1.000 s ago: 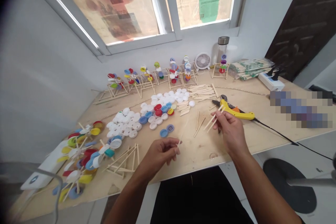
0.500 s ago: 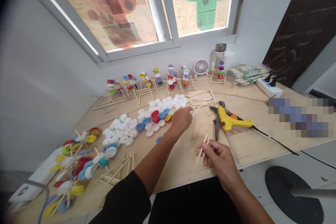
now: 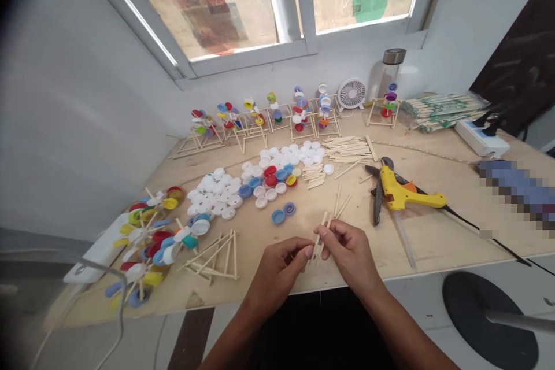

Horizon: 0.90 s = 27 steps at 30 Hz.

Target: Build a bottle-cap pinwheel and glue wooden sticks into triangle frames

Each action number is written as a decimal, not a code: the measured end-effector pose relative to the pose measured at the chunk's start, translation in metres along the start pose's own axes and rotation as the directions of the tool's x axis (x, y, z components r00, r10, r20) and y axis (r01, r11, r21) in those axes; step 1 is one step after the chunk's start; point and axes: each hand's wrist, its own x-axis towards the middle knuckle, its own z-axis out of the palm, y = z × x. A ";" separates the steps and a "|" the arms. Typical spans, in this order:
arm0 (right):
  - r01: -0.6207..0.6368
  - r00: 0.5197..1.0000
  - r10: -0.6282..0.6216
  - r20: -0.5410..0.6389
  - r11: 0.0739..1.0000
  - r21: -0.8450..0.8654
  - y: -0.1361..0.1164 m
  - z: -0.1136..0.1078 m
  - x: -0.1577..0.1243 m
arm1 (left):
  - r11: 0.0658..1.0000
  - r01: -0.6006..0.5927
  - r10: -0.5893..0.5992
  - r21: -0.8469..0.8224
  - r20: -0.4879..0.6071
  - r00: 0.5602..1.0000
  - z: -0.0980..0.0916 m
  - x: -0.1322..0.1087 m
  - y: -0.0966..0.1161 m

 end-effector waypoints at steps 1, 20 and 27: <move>-0.002 1.000 0.002 0.024 1.000 0.002 0.000 0.005 0.001 | 1.000 0.011 -0.011 -0.025 0.005 1.000 0.000 -0.004 -0.002; 0.256 0.966 -0.159 0.204 0.681 -0.686 -0.001 0.025 0.021 | 0.634 0.108 0.000 0.766 -0.139 0.990 -0.018 -0.014 -0.021; 0.386 0.906 -0.296 0.303 0.282 -0.878 0.008 0.027 0.013 | 0.580 0.103 0.039 0.808 -0.154 0.987 -0.015 -0.015 -0.024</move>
